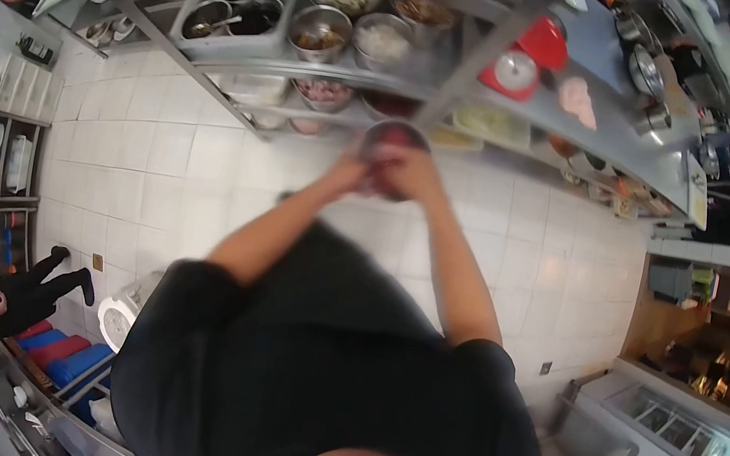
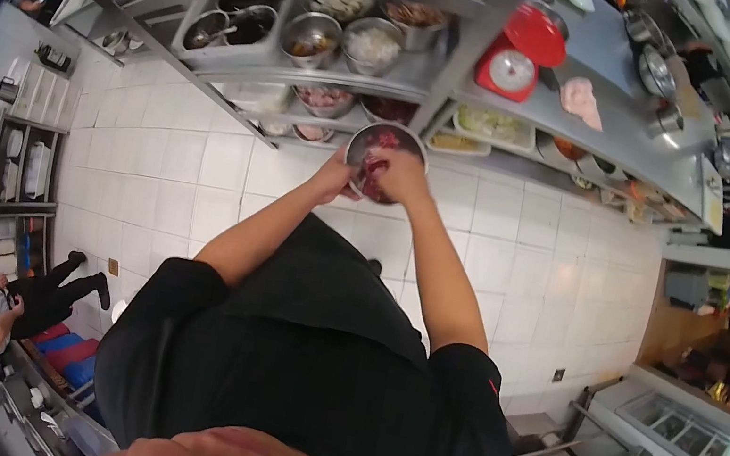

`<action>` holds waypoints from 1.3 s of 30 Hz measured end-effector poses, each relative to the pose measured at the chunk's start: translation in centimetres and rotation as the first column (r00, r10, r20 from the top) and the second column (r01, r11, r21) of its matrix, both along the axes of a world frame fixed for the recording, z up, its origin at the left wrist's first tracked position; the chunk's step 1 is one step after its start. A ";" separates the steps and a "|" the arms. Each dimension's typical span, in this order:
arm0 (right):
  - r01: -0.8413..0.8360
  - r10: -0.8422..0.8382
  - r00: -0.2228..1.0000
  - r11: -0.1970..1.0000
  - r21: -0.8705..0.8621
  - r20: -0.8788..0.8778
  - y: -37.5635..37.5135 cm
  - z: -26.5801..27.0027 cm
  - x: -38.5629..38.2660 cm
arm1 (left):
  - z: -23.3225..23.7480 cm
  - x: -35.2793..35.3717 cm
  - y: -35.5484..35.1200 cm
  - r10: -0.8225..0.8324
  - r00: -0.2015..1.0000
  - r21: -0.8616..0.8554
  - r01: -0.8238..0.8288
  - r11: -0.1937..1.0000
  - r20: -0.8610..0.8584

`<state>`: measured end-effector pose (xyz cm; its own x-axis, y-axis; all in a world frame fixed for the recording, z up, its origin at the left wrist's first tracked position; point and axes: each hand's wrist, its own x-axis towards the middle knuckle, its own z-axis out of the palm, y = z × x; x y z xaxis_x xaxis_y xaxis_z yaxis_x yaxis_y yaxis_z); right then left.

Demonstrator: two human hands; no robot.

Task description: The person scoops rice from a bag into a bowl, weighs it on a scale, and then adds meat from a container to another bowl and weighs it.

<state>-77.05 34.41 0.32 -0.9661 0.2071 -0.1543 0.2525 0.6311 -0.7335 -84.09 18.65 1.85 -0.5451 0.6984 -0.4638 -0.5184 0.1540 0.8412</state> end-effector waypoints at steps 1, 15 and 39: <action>0.023 -0.023 1.000 1.000 0.002 0.012 0.9 2.0 1.8 | 0.6 1.5 1.3 -0.023 1.000 0.002 0.023 1.000 0.012; 0.518 -0.519 0.848 0.855 -0.040 -0.108 23.3 3.8 20.2 | 2.3 12.8 26.8 -0.481 0.876 -0.017 0.481 0.876 -0.008; 0.731 -0.732 0.680 0.675 0.102 -0.030 62.0 3.4 35.2 | 4.2 28.6 72.8 -0.714 0.693 -0.027 0.716 0.698 -0.101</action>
